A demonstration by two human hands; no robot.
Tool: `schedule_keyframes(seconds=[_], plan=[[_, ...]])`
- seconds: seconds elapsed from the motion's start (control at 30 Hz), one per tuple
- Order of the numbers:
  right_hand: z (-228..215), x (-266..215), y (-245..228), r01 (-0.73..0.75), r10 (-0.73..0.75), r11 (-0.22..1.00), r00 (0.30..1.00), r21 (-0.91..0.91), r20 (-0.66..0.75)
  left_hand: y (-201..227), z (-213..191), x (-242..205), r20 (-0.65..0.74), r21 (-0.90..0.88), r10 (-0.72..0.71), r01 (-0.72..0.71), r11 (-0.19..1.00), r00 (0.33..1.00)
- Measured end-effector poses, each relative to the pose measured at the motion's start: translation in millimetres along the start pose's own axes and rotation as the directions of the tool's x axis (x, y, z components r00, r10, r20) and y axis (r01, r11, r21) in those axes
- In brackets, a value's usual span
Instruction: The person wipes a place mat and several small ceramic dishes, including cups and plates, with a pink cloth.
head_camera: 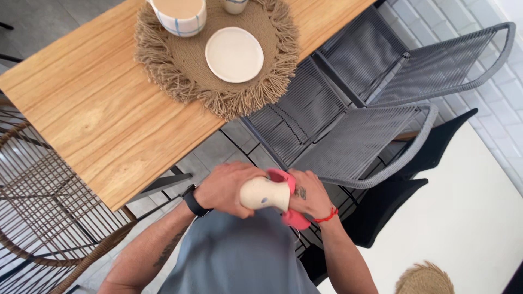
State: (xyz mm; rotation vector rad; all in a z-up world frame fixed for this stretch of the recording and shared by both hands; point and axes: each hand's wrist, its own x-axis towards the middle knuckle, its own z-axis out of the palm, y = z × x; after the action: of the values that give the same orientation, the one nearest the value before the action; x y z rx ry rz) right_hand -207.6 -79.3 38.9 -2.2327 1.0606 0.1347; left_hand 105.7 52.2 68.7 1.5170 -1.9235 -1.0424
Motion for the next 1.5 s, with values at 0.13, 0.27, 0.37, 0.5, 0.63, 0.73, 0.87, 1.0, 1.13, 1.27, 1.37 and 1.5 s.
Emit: schedule_keyframes(seconds=[0.13,0.27,0.37,0.5,0.63,0.73,0.87,1.0,1.13,1.27,1.37,1.5], plan=[[-49.5,-19.3,-113.9,-0.155,0.161,0.980,0.986,0.127,-0.037,6.7,12.4,0.6,-0.132,0.191,0.085,-0.059,0.980,0.988],[-49.1,-21.4,-111.5,-0.106,0.112,0.979,0.993,0.174,-0.028,-3.9,27.9,14.3,-0.454,0.485,0.424,-0.181,0.855,0.784],[-42.7,-35.9,-112.1,-0.037,0.044,0.976,0.999,0.213,-0.028,-15.7,27.0,27.8,-0.489,0.633,0.584,-0.197,0.749,0.648],[-46.0,-47.1,-105.0,0.085,-0.079,0.957,0.996,0.279,-0.034,-8.4,13.7,30.8,-0.469,0.489,0.468,-0.222,0.844,0.749],[-67.0,-34.1,-91.5,0.164,-0.161,0.931,0.986,0.327,-0.037,0.9,-13.0,31.9,-0.278,0.156,0.248,-0.211,0.965,0.928],[-77.6,-31.5,-83.1,0.248,-0.251,0.895,0.967,0.370,-0.042,5.3,-22.3,37.2,-0.040,-0.180,0.151,-0.156,0.971,0.988],[-82.7,-35.7,-75.2,0.359,-0.378,0.824,0.925,0.438,-0.047,-3.4,-15.8,46.7,0.361,-0.443,0.088,0.087,0.892,0.929],[-60.5,-33.5,-38.0,0.575,-0.579,0.813,0.815,0.096,0.016,-29.6,16.7,41.4,0.595,-0.756,0.298,0.394,0.523,0.746],[-52.8,-18.0,-33.3,0.694,-0.706,0.706,0.705,0.145,0.065,-40.2,42.1,33.6,0.590,-0.792,0.398,0.407,0.455,0.702],[-23.1,6.4,1.5,0.553,-0.548,0.770,0.829,0.319,-0.115,24.7,-27.8,34.2,0.428,-0.505,0.123,0.124,0.854,0.896],[-10.3,13.8,4.9,0.481,-0.432,0.753,0.876,0.449,-0.213,28.9,-17.1,26.2,0.208,-0.068,-0.024,0.039,0.997,0.978],[44.2,35.5,42.0,0.321,-0.236,0.592,0.946,0.739,-0.222,14.0,21.4,18.6,-0.184,0.427,0.133,-0.042,0.903,0.974]])
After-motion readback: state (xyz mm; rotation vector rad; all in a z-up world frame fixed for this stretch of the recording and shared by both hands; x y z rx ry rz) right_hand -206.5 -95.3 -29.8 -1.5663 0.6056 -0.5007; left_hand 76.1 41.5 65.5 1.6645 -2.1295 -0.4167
